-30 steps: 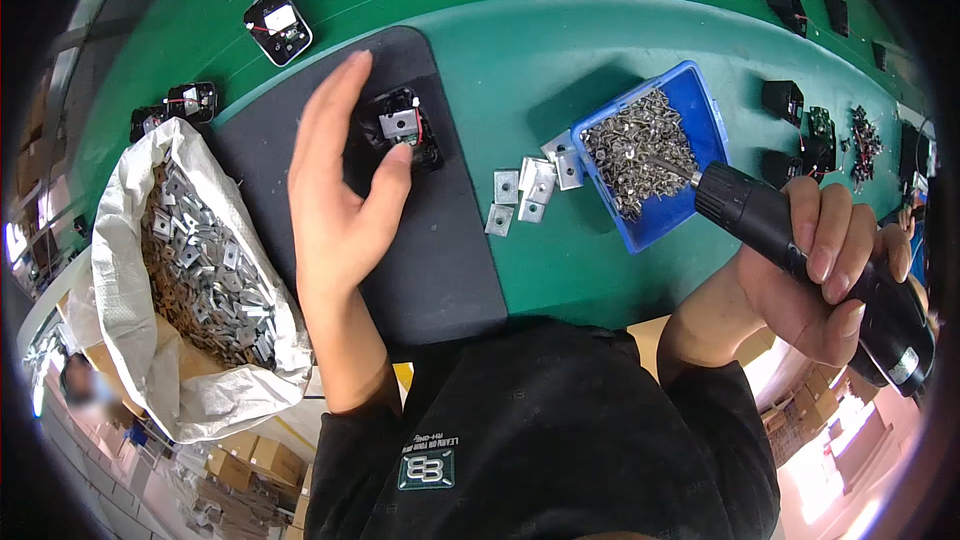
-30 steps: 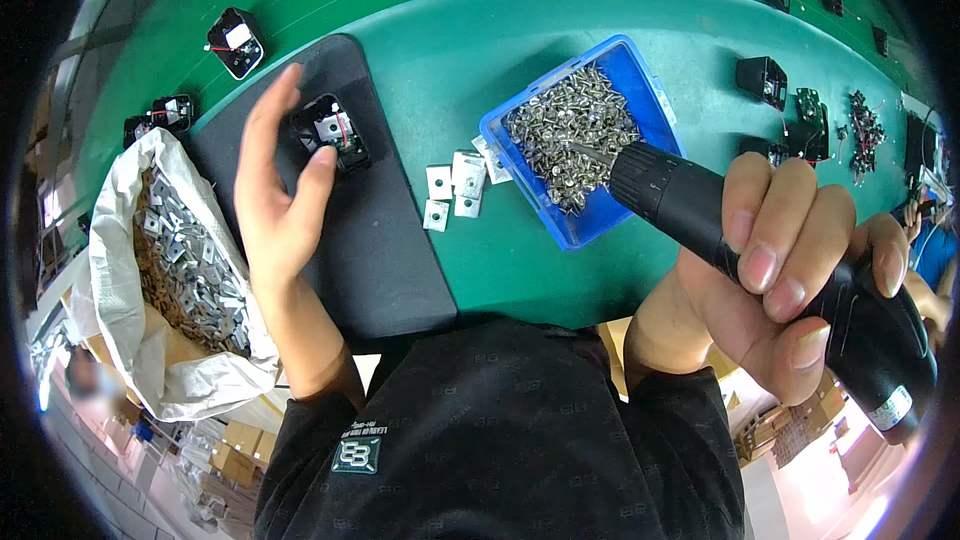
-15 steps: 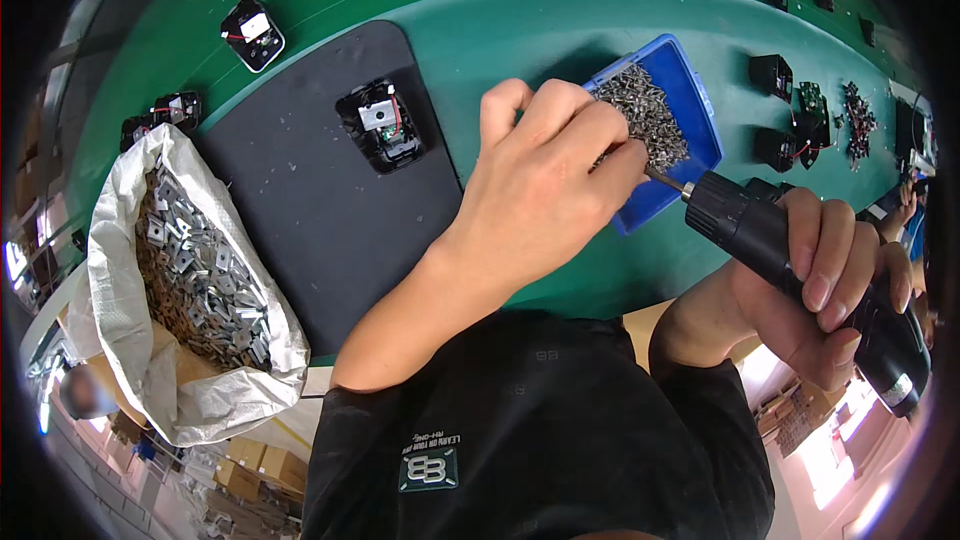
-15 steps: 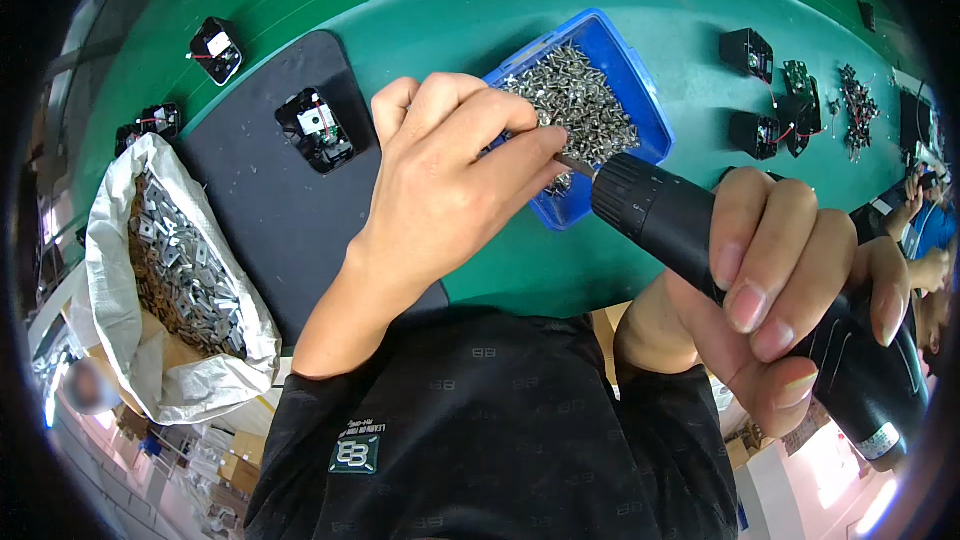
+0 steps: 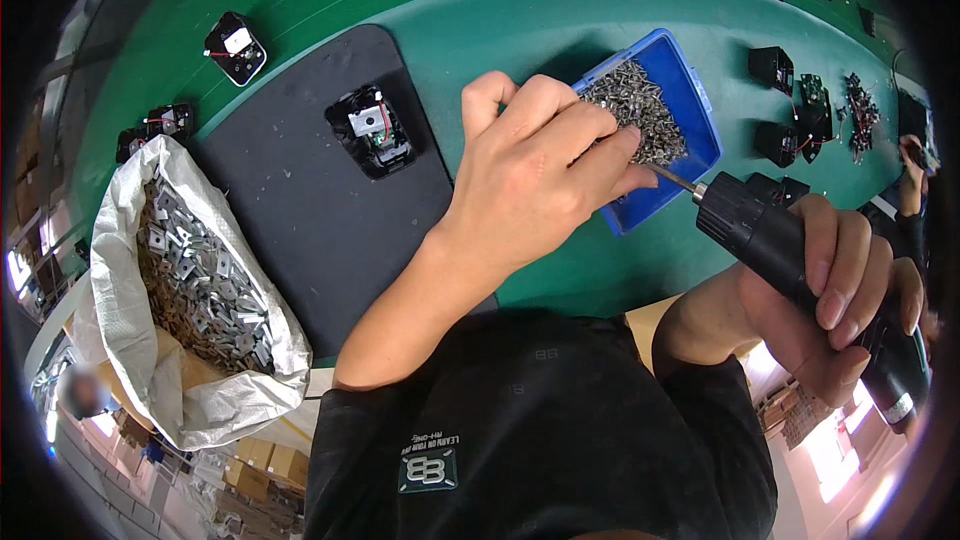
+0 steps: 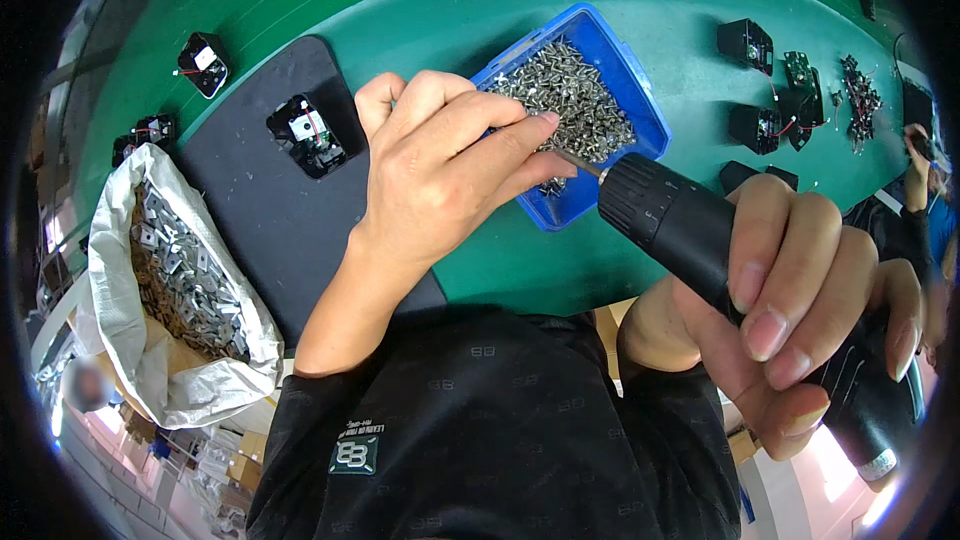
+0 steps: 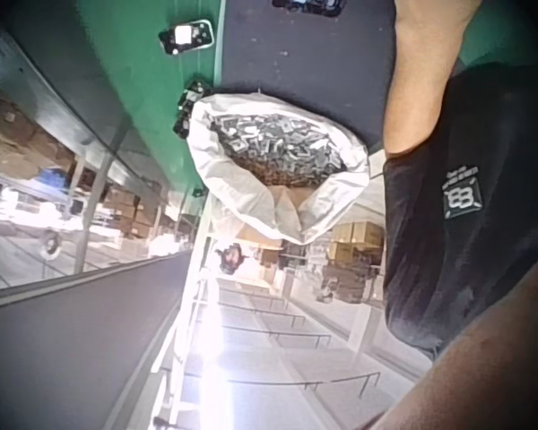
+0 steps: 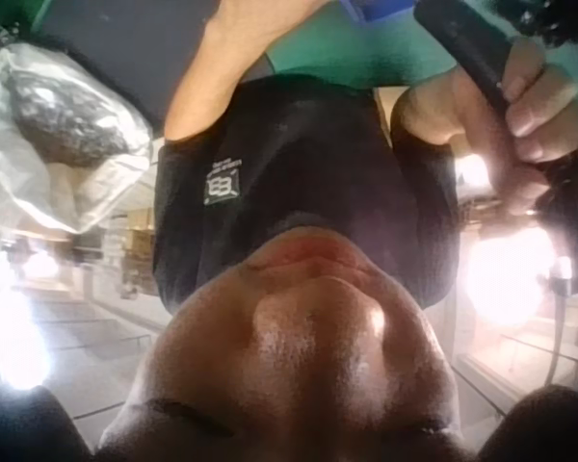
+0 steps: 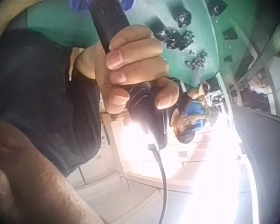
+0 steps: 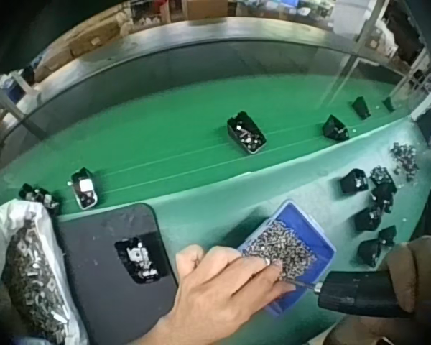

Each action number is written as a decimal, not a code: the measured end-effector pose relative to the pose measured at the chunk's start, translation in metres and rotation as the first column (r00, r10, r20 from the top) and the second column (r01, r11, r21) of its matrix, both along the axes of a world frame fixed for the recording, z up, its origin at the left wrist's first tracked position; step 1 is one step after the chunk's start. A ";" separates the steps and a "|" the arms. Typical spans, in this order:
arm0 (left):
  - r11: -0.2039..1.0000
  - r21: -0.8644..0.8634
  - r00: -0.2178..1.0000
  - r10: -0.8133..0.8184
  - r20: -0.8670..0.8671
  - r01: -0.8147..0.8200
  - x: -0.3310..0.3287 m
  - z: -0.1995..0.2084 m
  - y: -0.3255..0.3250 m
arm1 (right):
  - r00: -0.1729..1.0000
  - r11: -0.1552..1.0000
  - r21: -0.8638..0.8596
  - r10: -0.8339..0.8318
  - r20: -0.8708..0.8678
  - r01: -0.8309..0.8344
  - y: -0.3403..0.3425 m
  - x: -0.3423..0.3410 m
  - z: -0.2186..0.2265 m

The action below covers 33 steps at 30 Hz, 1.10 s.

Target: Assemble small electronic components by inserting parts and securing them with a power screwdriver.

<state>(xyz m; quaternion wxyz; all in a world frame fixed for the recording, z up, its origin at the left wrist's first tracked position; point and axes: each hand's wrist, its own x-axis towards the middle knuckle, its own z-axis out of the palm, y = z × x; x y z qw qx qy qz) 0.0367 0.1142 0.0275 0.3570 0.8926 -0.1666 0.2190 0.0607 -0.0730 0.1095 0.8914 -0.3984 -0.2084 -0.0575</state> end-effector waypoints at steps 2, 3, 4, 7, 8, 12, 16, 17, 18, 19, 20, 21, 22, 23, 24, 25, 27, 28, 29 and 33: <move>1.000 -0.001 1.000 0.007 0.016 -0.007 0.001 -0.003 -0.001 | 1.000 1.000 -0.007 0.002 0.003 -0.002 0.002 0.000 0.000; 0.999 -0.037 0.998 0.001 0.059 0.001 0.002 -0.007 -0.002 | 1.000 1.000 0.003 0.001 -0.001 -0.001 0.004 0.000 0.000; 0.997 -0.072 0.995 -0.004 0.102 0.011 0.002 -0.009 -0.001 | 1.000 1.000 0.013 0.001 -0.005 -0.001 0.005 -0.001 0.000; 0.997 -0.054 0.997 -0.045 0.065 0.049 0.001 -0.002 0.002 | 1.000 0.999 0.029 0.027 0.012 -0.027 0.008 -0.001 -0.001; 0.997 -0.053 0.997 -0.044 0.065 0.047 0.000 0.000 0.003 | 1.000 0.999 0.030 0.028 0.013 -0.028 0.009 -0.002 -0.001; 0.998 -0.047 0.997 -0.044 0.070 0.048 -0.003 0.003 0.006 | 1.000 0.999 0.021 0.028 -0.014 -0.028 0.015 -0.008 0.002; 0.998 -0.057 0.991 -0.022 0.129 0.030 -0.007 0.001 0.008 | 0.998 0.998 0.021 0.057 -0.011 -0.056 0.015 -0.009 0.003; 0.998 -0.058 0.991 -0.019 0.130 0.027 -0.007 0.001 0.009 | 0.998 0.998 0.020 0.060 -0.010 -0.060 0.015 -0.009 0.003; 0.997 -0.071 0.988 -0.014 0.155 0.025 -0.008 0.001 0.009 | 0.998 0.997 0.031 0.069 -0.005 -0.069 0.015 -0.009 0.003; 0.996 -0.084 0.984 -0.009 0.180 0.024 -0.009 0.001 0.009 | 0.997 0.996 0.041 0.078 0.001 -0.078 0.015 -0.009 0.003; 0.996 -0.084 0.983 -0.005 0.182 0.021 -0.009 0.001 0.008 | 0.997 0.996 0.040 0.081 0.003 -0.081 0.014 -0.008 0.003; 0.995 -0.103 0.982 0.009 0.191 0.011 -0.010 -0.001 0.008 | 0.995 0.993 0.049 0.103 0.002 -0.103 0.015 -0.007 0.003; 0.993 -0.121 0.979 0.023 0.200 0.002 -0.011 -0.001 0.008 | 0.992 0.991 0.058 0.125 0.002 -0.125 0.015 -0.007 0.004; 0.993 -0.122 0.979 0.026 0.202 -0.001 -0.013 -0.001 0.010 | 0.992 0.990 0.056 0.128 0.003 -0.128 0.017 -0.008 0.005; 0.995 -0.102 0.980 0.004 0.198 0.017 -0.014 0.000 0.013 | 0.994 0.992 0.068 0.111 -0.018 -0.109 0.020 -0.009 0.006; 0.996 -0.081 0.981 -0.017 0.193 0.034 -0.016 0.001 0.015 | 0.995 0.993 0.080 0.095 -0.040 -0.091 0.023 -0.011 0.007; 0.998 -0.056 0.993 -0.019 0.116 0.025 -0.020 0.008 0.018 | 0.996 0.995 0.063 0.083 -0.042 -0.080 0.023 -0.012 0.006; 0.999 -0.030 0.999 -0.022 0.036 0.023 -0.022 0.011 0.020 | 0.997 0.997 0.048 0.068 -0.046 -0.065 0.024 -0.013 0.006; 0.999 -0.028 0.999 -0.015 0.038 0.017 -0.026 0.014 0.024 | 0.996 0.996 0.049 0.074 -0.044 -0.072 0.025 -0.013 0.007; 0.996 0.028 0.996 0.087 0.010 -0.087 -0.047 0.024 0.064 | 0.991 0.992 0.034 0.121 -0.059 -0.119 0.031 -0.014 0.007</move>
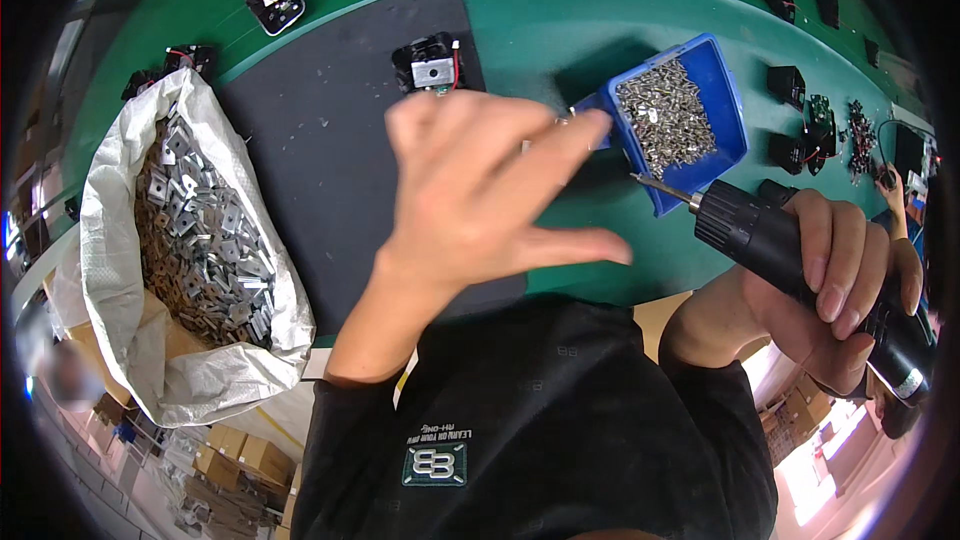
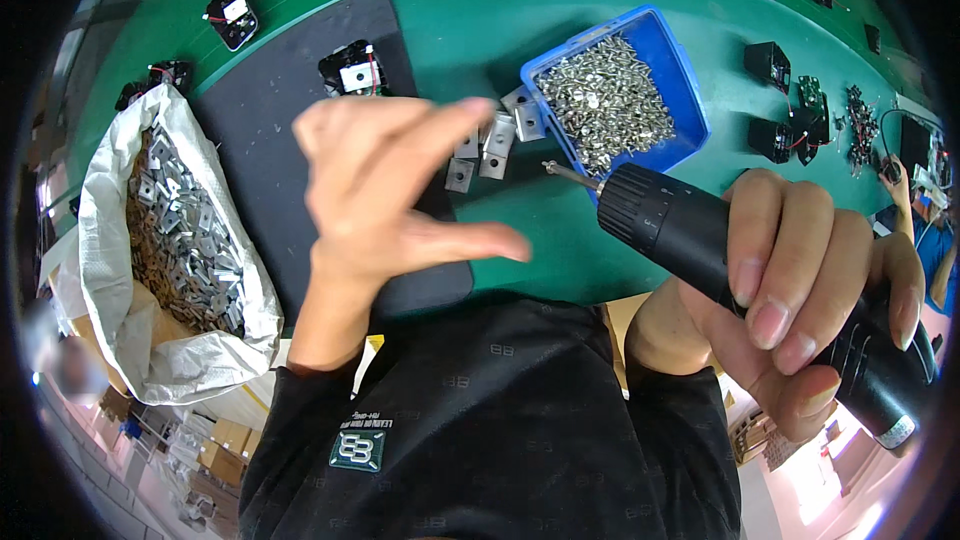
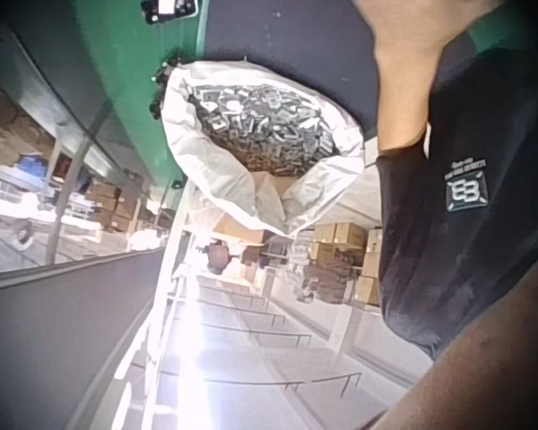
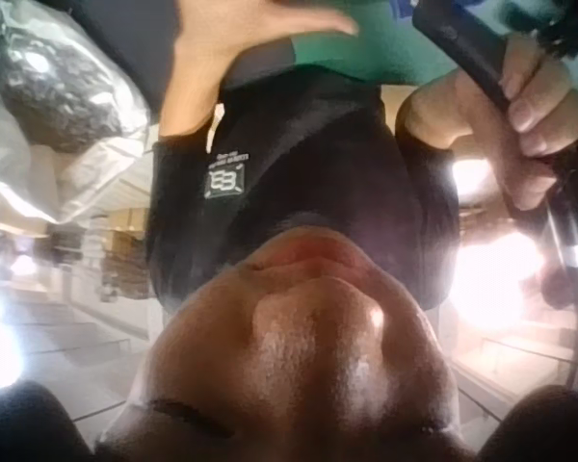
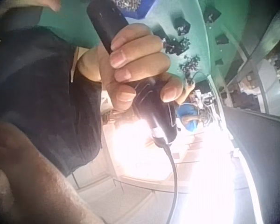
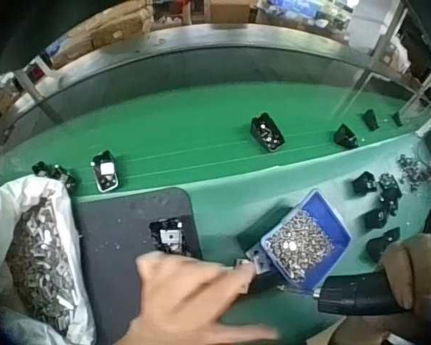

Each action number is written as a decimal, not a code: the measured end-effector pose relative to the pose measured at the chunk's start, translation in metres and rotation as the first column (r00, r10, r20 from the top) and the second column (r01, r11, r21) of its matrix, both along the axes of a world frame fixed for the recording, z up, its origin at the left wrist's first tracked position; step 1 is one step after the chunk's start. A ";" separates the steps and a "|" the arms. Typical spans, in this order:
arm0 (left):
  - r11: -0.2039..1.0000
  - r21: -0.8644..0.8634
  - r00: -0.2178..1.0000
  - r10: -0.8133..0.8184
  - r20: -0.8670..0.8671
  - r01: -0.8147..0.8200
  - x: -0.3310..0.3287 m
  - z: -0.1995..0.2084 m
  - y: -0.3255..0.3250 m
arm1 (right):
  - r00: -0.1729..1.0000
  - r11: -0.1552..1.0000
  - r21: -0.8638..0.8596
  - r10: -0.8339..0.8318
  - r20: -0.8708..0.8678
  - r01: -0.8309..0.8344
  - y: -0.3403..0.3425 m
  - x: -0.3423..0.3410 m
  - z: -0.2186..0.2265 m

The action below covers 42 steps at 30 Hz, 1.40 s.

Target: Assemble small electronic components by inserting parts and securing them with a power screwdriver.

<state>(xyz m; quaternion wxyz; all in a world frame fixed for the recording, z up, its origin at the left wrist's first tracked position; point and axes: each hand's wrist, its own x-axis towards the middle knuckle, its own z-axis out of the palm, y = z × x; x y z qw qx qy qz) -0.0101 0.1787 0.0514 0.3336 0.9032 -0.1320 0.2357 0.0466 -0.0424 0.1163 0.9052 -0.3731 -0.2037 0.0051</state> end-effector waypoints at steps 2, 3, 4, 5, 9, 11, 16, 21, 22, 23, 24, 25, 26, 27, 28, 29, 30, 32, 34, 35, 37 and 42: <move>0.994 0.054 0.995 0.096 0.030 -0.098 -0.009 -0.009 0.027 | 1.000 1.000 0.005 0.023 0.003 -0.023 0.004 0.000 -0.001; 0.983 0.086 0.987 0.159 0.021 -0.160 -0.010 -0.014 0.038 | 0.999 0.999 -0.008 0.044 0.003 -0.044 0.007 0.001 -0.001; 0.964 0.137 0.971 0.236 -0.032 -0.229 -0.011 -0.017 0.043 | 0.998 0.998 -0.022 0.065 0.003 -0.065 0.010 0.002 -0.001; 0.945 0.171 0.938 0.307 -0.162 -0.280 -0.015 -0.017 0.049 | 0.997 0.997 -0.019 0.079 0.000 -0.079 0.016 0.001 -0.001; 0.925 0.226 0.879 0.364 -0.307 -0.304 -0.015 -0.028 0.052 | 0.994 0.988 -0.118 0.102 0.027 -0.098 0.039 0.003 -0.004; 0.943 0.156 0.889 0.329 -0.319 -0.293 -0.014 -0.035 0.052 | 0.989 0.979 -0.157 0.139 0.047 -0.130 0.051 0.004 -0.006; 0.962 0.037 0.910 0.269 -0.315 -0.271 -0.008 -0.034 0.049 | 0.968 0.957 -0.196 0.233 0.089 -0.213 0.077 0.006 -0.014; 0.981 -0.028 0.930 0.172 -0.325 -0.191 -0.006 -0.036 0.054 | 0.963 0.934 -0.284 0.251 0.095 -0.215 0.091 0.012 -0.016; 0.977 -0.070 0.933 0.169 -0.318 -0.200 -0.007 -0.036 0.054 | 0.961 0.930 -0.288 0.262 0.091 -0.227 0.095 0.013 -0.020; 0.976 -0.077 0.932 0.171 -0.321 -0.206 -0.006 -0.036 0.053 | 0.975 0.950 -0.267 0.194 0.108 -0.160 0.099 0.013 -0.025; 0.976 -0.085 0.932 0.163 -0.323 -0.201 -0.006 -0.035 0.053 | 0.984 0.966 -0.244 0.125 0.124 -0.091 0.102 0.013 -0.027; 0.976 -0.094 0.933 0.155 -0.326 -0.195 -0.006 -0.035 0.053 | 0.984 0.964 -0.250 0.130 0.121 -0.096 0.103 0.014 -0.028; 0.974 -0.096 0.930 0.161 -0.330 -0.203 -0.006 -0.035 0.054 | 0.983 0.957 -0.269 0.144 0.113 -0.109 0.105 0.015 -0.028; 0.974 -0.107 0.929 0.156 -0.334 -0.202 -0.007 -0.034 0.054 | 0.982 0.950 -0.287 0.157 0.105 -0.121 0.106 0.015 -0.029; 0.973 -0.117 0.929 0.151 -0.338 -0.200 -0.007 -0.035 0.054 | 0.981 0.949 -0.290 0.163 0.102 -0.128 0.108 0.016 -0.030; 0.971 -0.119 0.927 0.155 -0.342 -0.206 -0.007 -0.036 0.054 | 0.982 0.949 -0.291 0.159 0.105 -0.122 0.110 0.016 -0.032; 0.972 -0.112 0.928 0.158 -0.337 -0.206 -0.007 -0.037 0.054 | 0.982 0.949 -0.293 0.154 0.110 -0.116 0.111 0.016 -0.034; 0.973 -0.106 0.929 0.161 -0.332 -0.207 -0.008 -0.039 0.054 | 0.983 0.947 -0.300 0.153 0.105 -0.115 0.111 0.017 -0.037; 0.973 -0.098 0.928 0.168 -0.332 -0.211 -0.008 -0.039 0.054 | 0.983 0.946 -0.305 0.149 0.103 -0.112 0.113 0.017 -0.038; 0.972 -0.100 0.928 0.167 -0.332 -0.211 -0.008 -0.040 0.053 | 0.983 0.948 -0.297 0.153 0.101 -0.117 0.113 0.017 -0.038; 0.972 -0.087 0.930 0.180 -0.320 -0.217 -0.008 -0.040 0.052 | 0.982 0.949 -0.289 0.158 0.099 -0.124 0.113 0.017 -0.037; 0.973 -0.085 0.928 0.177 -0.327 -0.215 -0.008 -0.040 0.051 | 0.985 0.944 -0.316 0.133 0.110 -0.092 0.115 0.014 -0.038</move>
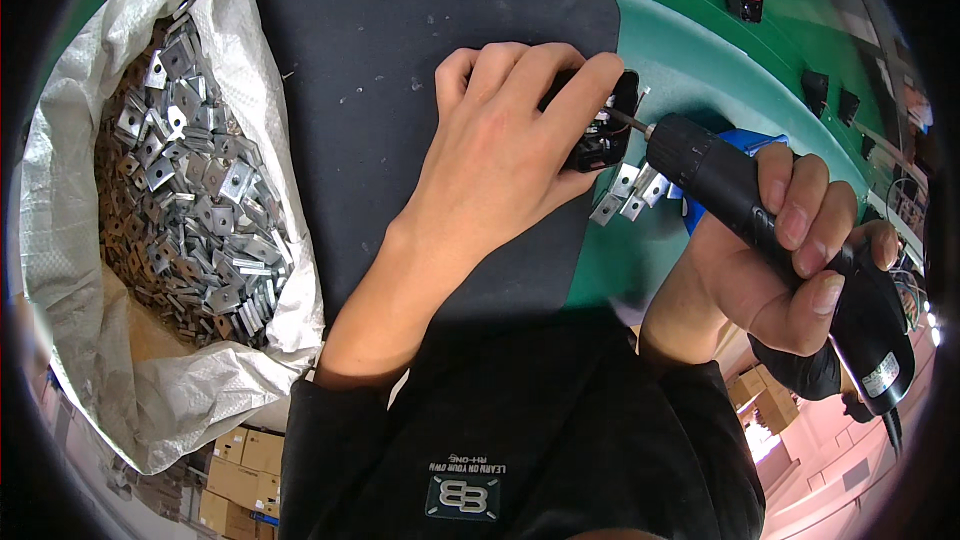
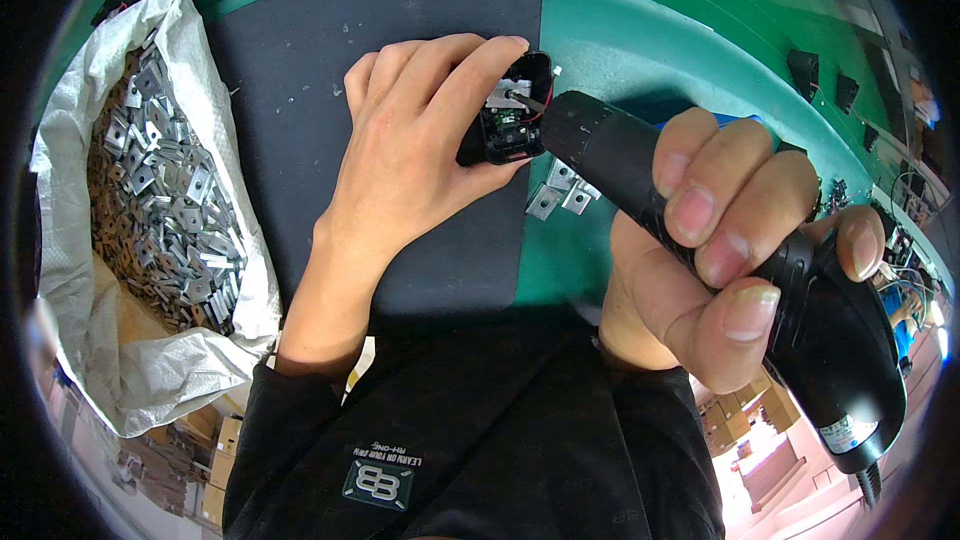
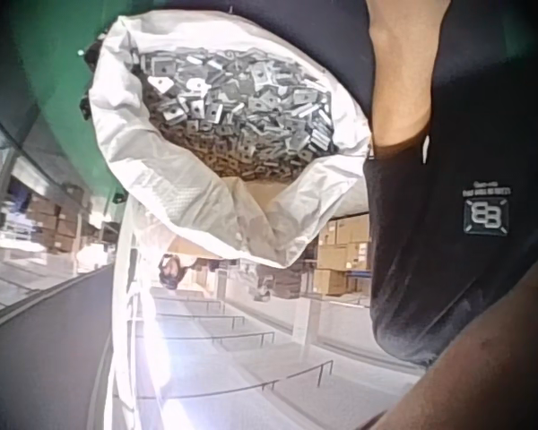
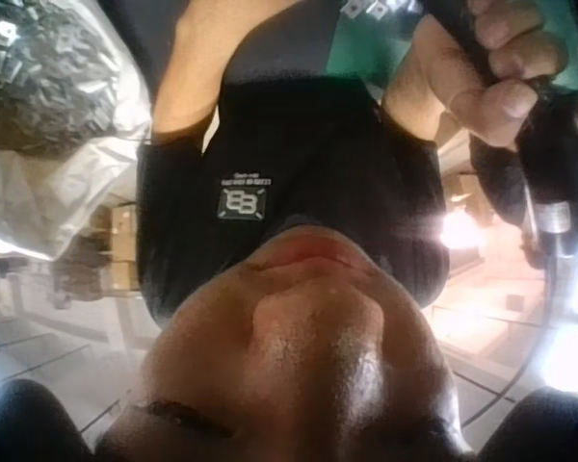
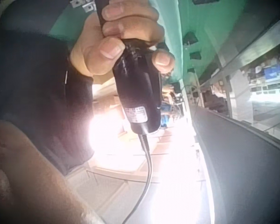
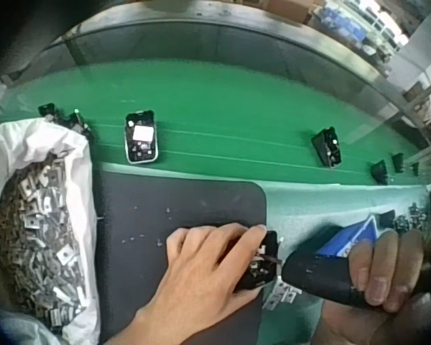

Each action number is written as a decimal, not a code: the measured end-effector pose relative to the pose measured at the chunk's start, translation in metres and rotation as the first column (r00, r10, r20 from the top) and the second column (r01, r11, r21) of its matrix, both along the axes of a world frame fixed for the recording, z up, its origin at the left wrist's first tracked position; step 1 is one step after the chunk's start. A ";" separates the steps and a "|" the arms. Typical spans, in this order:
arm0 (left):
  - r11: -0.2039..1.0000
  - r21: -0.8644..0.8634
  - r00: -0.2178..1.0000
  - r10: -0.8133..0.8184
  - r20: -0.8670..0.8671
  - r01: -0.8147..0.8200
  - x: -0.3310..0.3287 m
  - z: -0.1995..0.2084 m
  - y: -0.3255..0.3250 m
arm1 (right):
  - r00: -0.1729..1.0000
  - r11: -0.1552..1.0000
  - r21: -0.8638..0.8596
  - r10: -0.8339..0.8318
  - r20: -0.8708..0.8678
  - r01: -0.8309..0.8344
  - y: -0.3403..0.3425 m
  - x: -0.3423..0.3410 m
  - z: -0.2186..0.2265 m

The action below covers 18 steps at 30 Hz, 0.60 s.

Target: Assemble small electronic components by inserting parts and securing them with a power screwdriver.

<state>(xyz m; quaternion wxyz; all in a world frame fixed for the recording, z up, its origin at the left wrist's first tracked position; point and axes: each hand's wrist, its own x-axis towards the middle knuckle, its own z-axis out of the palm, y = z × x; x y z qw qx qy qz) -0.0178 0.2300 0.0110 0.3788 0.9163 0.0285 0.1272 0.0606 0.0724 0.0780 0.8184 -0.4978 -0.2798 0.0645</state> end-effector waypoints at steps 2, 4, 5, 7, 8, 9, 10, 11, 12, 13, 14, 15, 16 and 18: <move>1.000 0.004 1.000 0.002 0.000 -0.002 -0.001 0.000 0.001 | 0.999 0.999 -0.021 0.032 0.010 -0.032 -0.001 0.003 0.001; 1.000 0.001 1.000 -0.008 -0.011 0.008 -0.001 0.000 0.002 | 0.998 0.997 -0.046 0.064 0.019 -0.063 -0.001 0.004 0.001; 1.000 -0.001 1.000 -0.007 -0.010 0.007 0.000 0.000 0.002 | 0.996 0.995 -0.061 0.083 0.044 -0.080 0.000 0.004 0.001; 1.000 -0.002 1.000 -0.013 -0.009 0.013 0.000 0.001 0.002 | 0.992 0.992 -0.079 0.104 0.069 -0.099 0.001 0.004 0.002; 1.000 -0.004 1.000 -0.011 -0.007 0.011 0.000 0.001 0.003 | 0.986 0.983 -0.128 0.147 0.084 -0.135 0.001 0.004 0.005; 1.000 -0.023 1.000 -0.022 -0.017 0.022 0.000 0.002 0.004 | 0.977 0.970 -0.177 0.189 0.098 -0.170 0.002 0.003 0.007; 0.999 -0.042 0.999 -0.033 -0.026 0.032 0.001 0.003 0.004 | 0.976 0.970 -0.173 0.191 0.100 -0.172 0.003 0.002 0.006; 0.999 -0.041 0.999 -0.031 -0.025 0.030 0.000 0.003 0.005 | 0.976 0.969 -0.172 0.194 0.101 -0.175 0.005 0.001 0.006; 0.998 -0.044 0.999 -0.037 -0.026 0.036 0.000 0.004 0.005 | 0.972 0.968 -0.168 0.206 0.111 -0.186 0.005 0.001 0.006; 0.998 -0.046 0.999 -0.045 -0.026 0.043 0.000 0.005 0.006 | 0.968 0.967 -0.165 0.218 0.122 -0.196 0.006 0.001 0.005; 0.998 -0.042 0.999 -0.037 -0.028 0.036 -0.001 0.004 0.006 | 0.964 0.964 -0.156 0.234 0.130 -0.213 0.007 0.001 0.003; 0.999 -0.033 0.999 -0.028 -0.026 0.027 -0.002 0.002 0.006 | 0.958 0.962 -0.147 0.250 0.137 -0.230 0.008 0.001 0.001; 1.000 -0.024 1.000 -0.018 -0.024 0.018 -0.004 0.002 0.007 | 0.953 0.960 -0.137 0.265 0.146 -0.245 0.009 0.001 -0.001; 0.999 -0.016 0.999 -0.031 -0.029 0.030 -0.002 0.005 0.007 | 0.950 0.960 -0.134 0.266 0.165 -0.246 0.006 -0.001 0.002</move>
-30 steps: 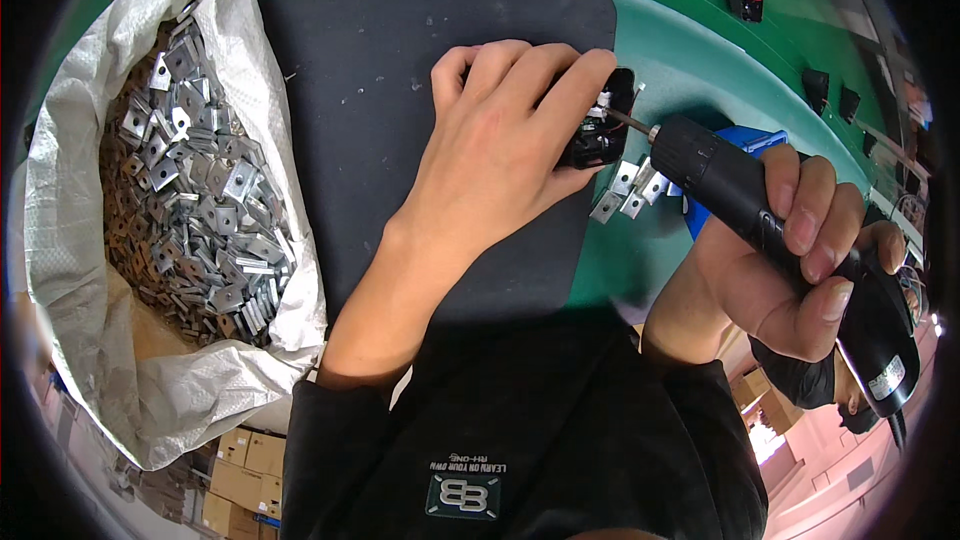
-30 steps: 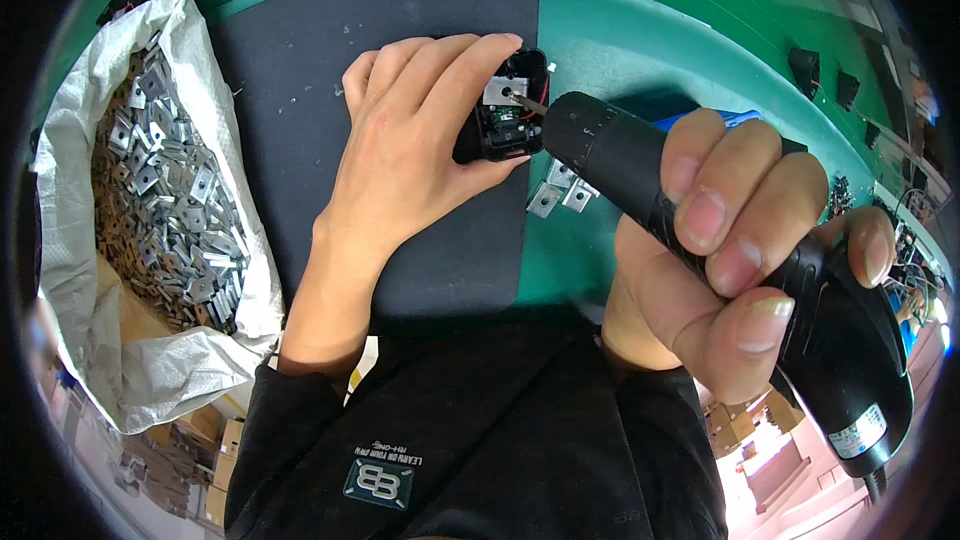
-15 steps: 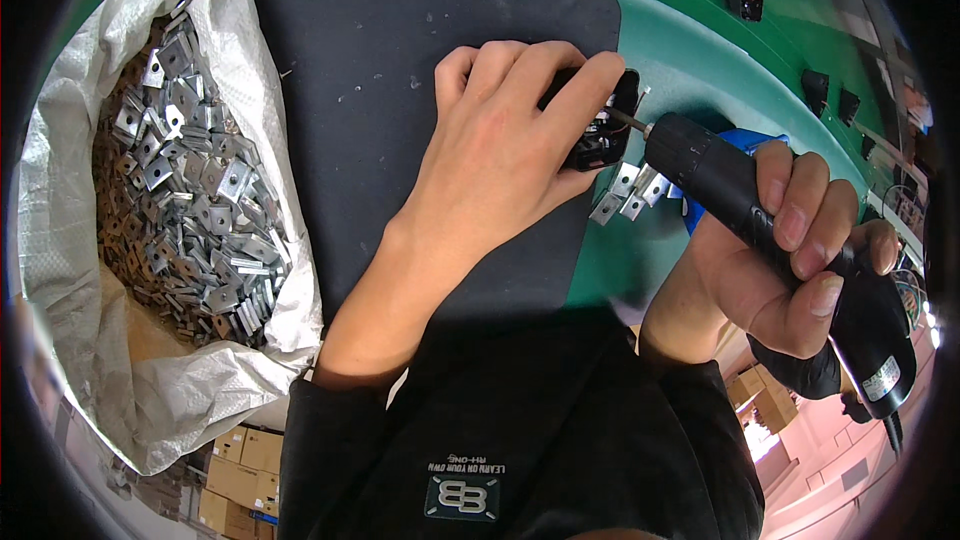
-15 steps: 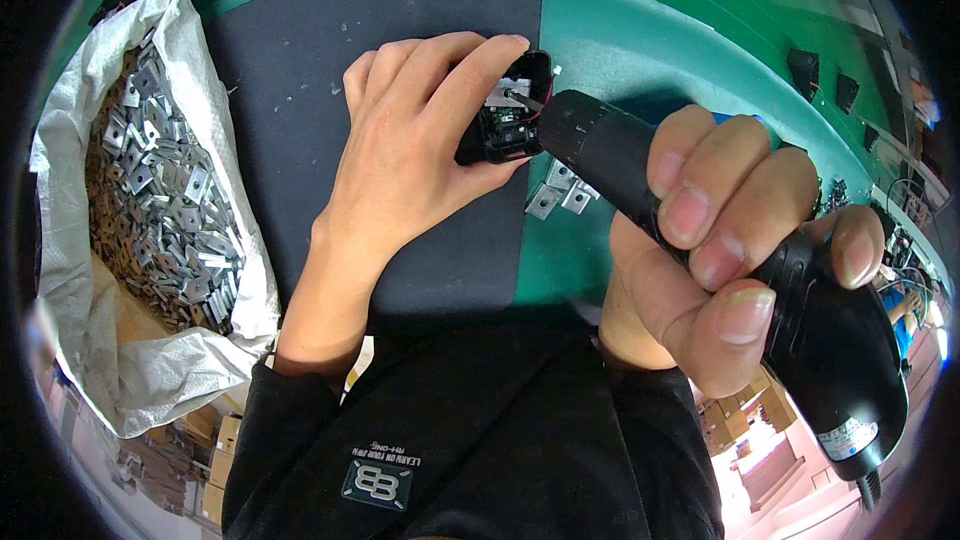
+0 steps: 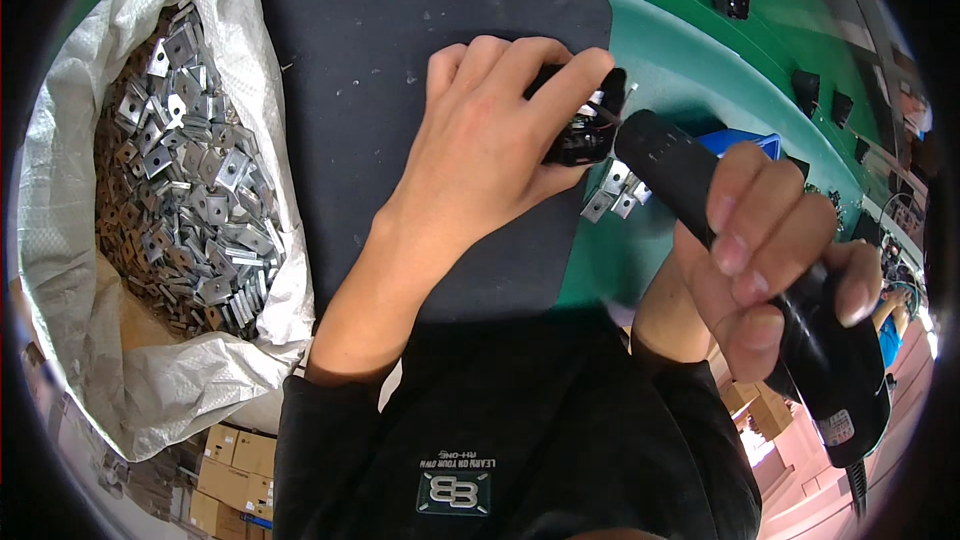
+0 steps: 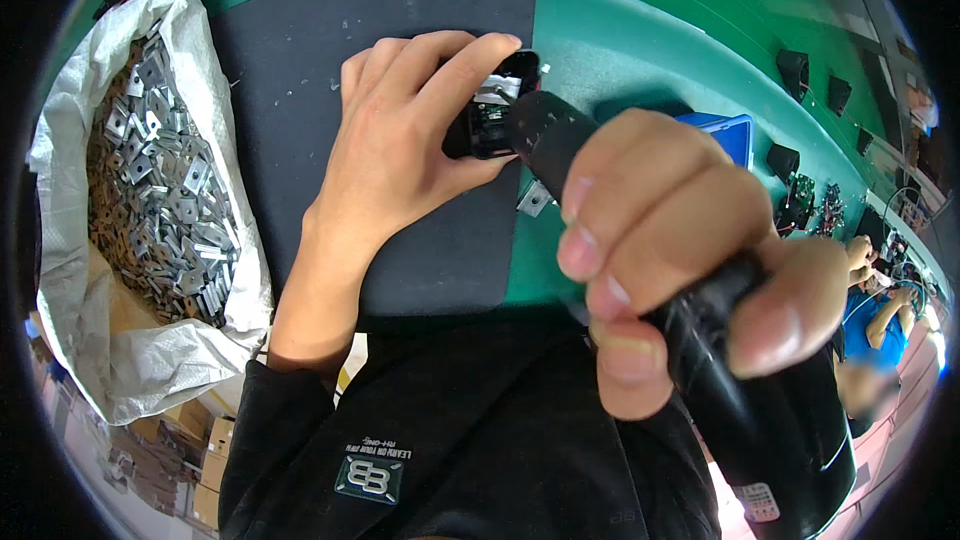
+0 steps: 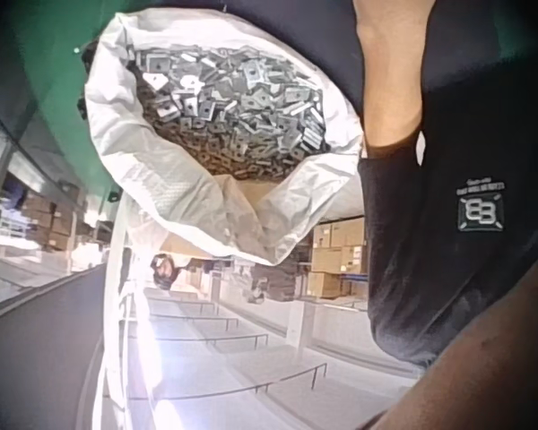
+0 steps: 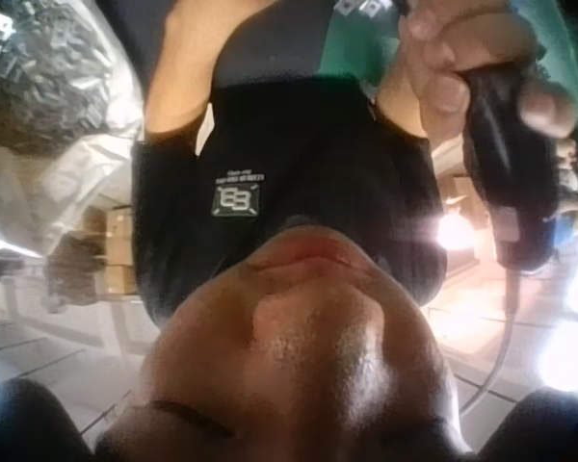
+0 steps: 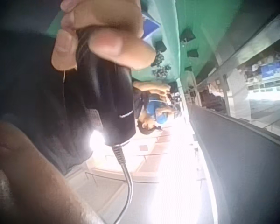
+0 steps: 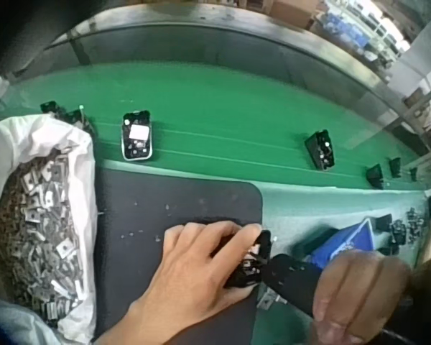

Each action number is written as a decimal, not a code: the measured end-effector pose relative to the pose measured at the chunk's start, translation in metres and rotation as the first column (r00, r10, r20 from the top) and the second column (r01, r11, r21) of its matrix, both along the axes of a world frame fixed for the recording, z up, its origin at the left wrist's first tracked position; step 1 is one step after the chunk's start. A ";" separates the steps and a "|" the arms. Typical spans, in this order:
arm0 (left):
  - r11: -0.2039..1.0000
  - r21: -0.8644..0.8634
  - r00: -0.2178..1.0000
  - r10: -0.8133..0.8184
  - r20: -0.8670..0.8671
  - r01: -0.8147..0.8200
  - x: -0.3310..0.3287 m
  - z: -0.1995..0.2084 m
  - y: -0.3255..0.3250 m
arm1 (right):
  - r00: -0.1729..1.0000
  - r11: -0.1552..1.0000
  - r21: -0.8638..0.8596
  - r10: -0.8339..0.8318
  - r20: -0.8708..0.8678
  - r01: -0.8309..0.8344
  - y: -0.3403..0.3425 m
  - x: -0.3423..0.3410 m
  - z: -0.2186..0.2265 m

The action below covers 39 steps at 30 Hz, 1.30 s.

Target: Assemble small electronic components by inserting parts and securing them with a power screwdriver.

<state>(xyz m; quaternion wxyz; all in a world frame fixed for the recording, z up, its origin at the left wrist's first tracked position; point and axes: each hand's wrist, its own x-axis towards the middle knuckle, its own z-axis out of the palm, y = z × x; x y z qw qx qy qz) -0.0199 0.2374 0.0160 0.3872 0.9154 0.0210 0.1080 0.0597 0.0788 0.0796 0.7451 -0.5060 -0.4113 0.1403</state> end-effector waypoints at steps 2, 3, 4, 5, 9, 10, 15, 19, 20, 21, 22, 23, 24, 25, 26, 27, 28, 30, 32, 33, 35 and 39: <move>1.000 0.008 1.000 -0.024 -0.006 0.024 0.001 0.002 -0.001 | 0.991 0.974 0.192 -0.103 -0.084 0.117 -0.007 -0.010 0.006; 1.000 0.021 1.000 -0.020 0.004 0.020 0.002 0.002 -0.003 | 0.982 0.966 0.180 -0.170 -0.087 0.183 -0.010 -0.010 0.017; 0.999 0.034 1.000 -0.018 0.015 0.018 0.003 0.002 -0.005 | 0.981 0.947 0.258 -0.174 -0.089 0.191 -0.019 -0.009 0.020; 0.999 0.040 0.999 -0.033 0.019 0.033 0.003 0.002 -0.004 | 0.981 0.920 0.340 -0.173 -0.091 0.194 -0.028 -0.007 0.021; 0.998 0.066 0.999 -0.009 -0.033 0.011 0.004 0.000 -0.001 | 0.873 0.845 0.218 -0.469 -0.133 0.488 -0.069 -0.009 0.036; 0.997 0.081 1.000 0.012 -0.014 -0.011 0.006 0.000 -0.001 | 0.868 0.850 0.173 -0.484 -0.114 0.497 -0.082 -0.008 0.035; 0.990 0.008 0.988 0.138 0.073 -0.139 0.031 0.024 -0.007 | 0.860 0.857 0.094 -0.510 0.003 0.507 -0.136 0.016 0.008; 0.964 0.210 0.979 0.134 0.157 -0.165 0.082 0.033 -0.009 | 0.817 0.800 0.171 -0.570 -0.084 0.575 -0.144 0.022 -0.012; 0.957 0.240 0.987 0.157 0.034 -0.161 0.093 0.047 -0.008 | 0.817 0.799 0.171 -0.572 -0.080 0.576 -0.141 0.025 -0.015; 0.957 0.242 0.986 0.169 -0.002 -0.163 0.102 0.042 -0.003 | 0.816 0.799 0.170 -0.574 -0.076 0.577 -0.139 0.028 -0.018; 0.957 0.247 0.985 0.165 -0.044 -0.150 0.110 0.039 0.002 | 0.827 0.810 0.182 -0.561 -0.038 0.558 -0.139 0.032 -0.021; 0.957 0.254 0.982 0.168 -0.091 -0.140 0.113 0.036 0.005 | 0.825 0.808 0.183 -0.563 -0.044 0.560 -0.138 0.034 -0.024; 0.956 0.259 0.981 0.168 -0.094 -0.138 0.113 0.035 0.007 | 0.837 0.822 0.180 -0.547 -0.017 0.540 -0.136 0.037 -0.026; 0.953 0.263 0.976 0.185 -0.117 -0.150 0.113 0.036 0.009 | 0.849 0.837 0.177 -0.528 0.008 0.518 -0.134 0.040 -0.027; 0.954 0.259 0.971 0.195 -0.140 -0.155 0.114 0.035 0.008 | 0.851 0.844 0.160 -0.524 0.032 0.513 -0.134 0.042 -0.027; 0.955 0.257 0.971 0.192 -0.144 -0.151 0.114 0.033 0.007 | 0.850 0.843 0.156 -0.526 0.031 0.515 -0.135 0.042 -0.027; 0.944 0.297 0.978 0.183 -0.098 -0.147 0.110 0.032 0.007 | 0.848 0.845 0.122 -0.528 0.041 0.520 -0.134 0.041 -0.028; 0.927 0.342 0.982 0.181 -0.053 -0.152 0.104 0.032 0.006 | 0.852 0.852 0.092 -0.521 0.047 0.516 -0.132 0.042 -0.030; 0.923 0.307 0.965 0.182 0.191 -0.234 0.096 0.034 -0.003 | 0.849 0.839 0.131 -0.526 -0.050 0.528 -0.134 0.036 -0.025; 0.925 0.300 0.965 0.181 0.188 -0.232 0.091 0.033 -0.007 | 0.848 0.839 0.125 -0.529 -0.047 0.530 -0.136 0.034 -0.020; 0.979 0.194 0.972 0.008 0.235 -0.056 0.077 0.031 -0.015 | 0.872 0.857 0.167 -0.472 -0.129 0.488 -0.141 0.033 -0.006; 0.952 0.150 0.962 -0.253 -0.099 0.266 0.038 0.027 -0.050 | 0.825 0.818 0.150 -0.520 -0.221 0.556 -0.141 0.028 0.008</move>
